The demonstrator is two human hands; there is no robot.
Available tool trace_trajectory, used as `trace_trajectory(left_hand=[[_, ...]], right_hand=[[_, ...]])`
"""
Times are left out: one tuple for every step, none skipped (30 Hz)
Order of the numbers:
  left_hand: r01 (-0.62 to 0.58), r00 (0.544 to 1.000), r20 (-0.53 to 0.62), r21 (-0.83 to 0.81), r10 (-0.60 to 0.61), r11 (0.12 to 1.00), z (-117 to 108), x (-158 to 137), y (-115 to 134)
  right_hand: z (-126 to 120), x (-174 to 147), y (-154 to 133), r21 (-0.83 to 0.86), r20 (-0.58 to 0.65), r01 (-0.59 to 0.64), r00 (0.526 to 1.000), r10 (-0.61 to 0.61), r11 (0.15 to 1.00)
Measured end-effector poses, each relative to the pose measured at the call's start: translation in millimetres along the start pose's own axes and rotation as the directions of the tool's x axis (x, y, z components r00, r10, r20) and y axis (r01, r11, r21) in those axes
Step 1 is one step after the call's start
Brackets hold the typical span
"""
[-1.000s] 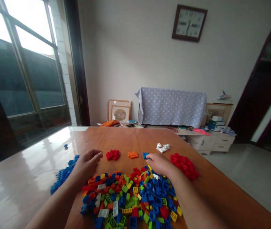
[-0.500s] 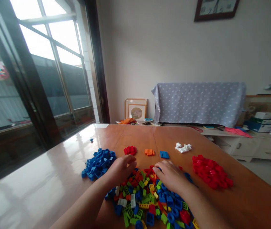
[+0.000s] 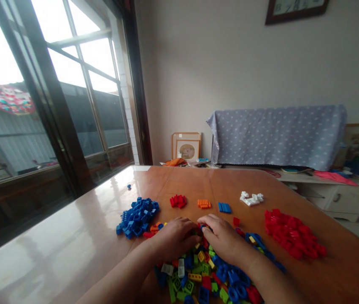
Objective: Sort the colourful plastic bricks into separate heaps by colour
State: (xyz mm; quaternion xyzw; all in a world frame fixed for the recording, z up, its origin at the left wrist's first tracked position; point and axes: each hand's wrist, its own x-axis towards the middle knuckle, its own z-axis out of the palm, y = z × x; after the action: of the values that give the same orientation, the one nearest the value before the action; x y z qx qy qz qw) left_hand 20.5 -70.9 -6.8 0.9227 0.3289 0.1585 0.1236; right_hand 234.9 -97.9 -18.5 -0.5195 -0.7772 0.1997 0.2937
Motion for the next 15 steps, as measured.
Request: trace_trajectory(left_hand=[[0.004, 1.000, 0.003, 0.000, -0.004, 1.000, -0.4, -0.1, 0.3], [0.007, 1.000, 0.007, -0.001, -0.007, 1.000, -1.2, -0.2, 0.7], [0.008, 1.000, 0.012, -0.006, -0.008, 1.000, -2.3, -0.2, 1.1], [0.008, 1.000, 0.017, -0.013, -0.008, 1.000, -3.5, -0.1, 1.5], [0.006, 1.000, 0.022, -0.022, -0.006, 1.000, -4.8, 0.1, 1.8], [0.004, 1.000, 0.025, -0.031, -0.003, 1.000, -6.0, 0.4, 1.9], [0.002, 1.000, 0.025, -0.038, -0.001, 0.999, -7.0, 0.7, 1.9], [0.003, 1.000, 0.023, -0.041, -0.002, 0.999, -7.7, 1.0, 1.8], [0.004, 1.000, 0.020, -0.041, -0.004, 0.999, -8.3, 1.2, 1.5], [0.007, 1.000, 0.019, -0.034, -0.006, 0.999, -8.7, 1.4, 1.3], [0.009, 1.000, 0.021, -0.023, -0.009, 1.000, -9.0, 1.5, 1.0], [0.010, 1.000, 0.025, -0.009, -0.010, 1.000, -9.1, 1.6, 0.7], [0.009, 1.000, 0.027, 0.006, -0.010, 1.000, -9.3, 1.6, 0.4], [0.008, 1.000, 0.026, 0.020, -0.009, 1.000, -9.4, 1.6, 0.1], [0.008, 1.000, 0.023, 0.030, -0.008, 1.000, -9.5, 1.7, -0.3]], right_hand=[[0.0, -0.3, -2.3, 0.022, -0.002, 0.002, 1.000, -0.002, 1.000], [0.0, -0.7, -3.8, 0.049, -0.004, 0.000, 1.000, 0.000, 0.999], [0.1, -0.9, -4.6, 0.081, -0.008, -0.008, 1.000, 0.009, 0.997], [0.3, -1.0, -4.5, 0.119, -0.012, -0.018, 1.000, 0.020, 0.993], [0.6, -1.0, -3.8, 0.164, -0.015, -0.029, 0.999, 0.032, 0.986], [1.1, -0.8, -2.4, 0.213, -0.016, -0.041, 0.999, 0.045, 0.976], [1.6, -0.4, -0.8, 0.264, -0.015, -0.049, 0.998, 0.055, 0.963], [2.0, -0.1, 0.8, 0.312, -0.012, -0.055, 0.998, 0.062, 0.949], [2.4, 0.2, 2.2, 0.354, -0.009, -0.057, 0.998, 0.065, 0.933], [2.6, 0.3, 3.1, 0.390, -0.008, -0.057, 0.998, 0.065, 0.919], [2.6, 0.2, 3.4, 0.420, -0.006, -0.055, 0.998, 0.064, 0.906], [2.2, -0.1, 3.0, 0.447, -0.005, -0.052, 0.998, 0.061, 0.893], [1.6, -0.6, 2.1, 0.474, 0.001, -0.051, 0.998, 0.057, 0.879], [0.5, -1.2, 0.7, 0.504, 0.011, -0.051, 0.999, 0.053, 0.862], [-0.8, -1.8, -0.8, 0.537, 0.021, -0.053, 0.999, 0.049, 0.842]])
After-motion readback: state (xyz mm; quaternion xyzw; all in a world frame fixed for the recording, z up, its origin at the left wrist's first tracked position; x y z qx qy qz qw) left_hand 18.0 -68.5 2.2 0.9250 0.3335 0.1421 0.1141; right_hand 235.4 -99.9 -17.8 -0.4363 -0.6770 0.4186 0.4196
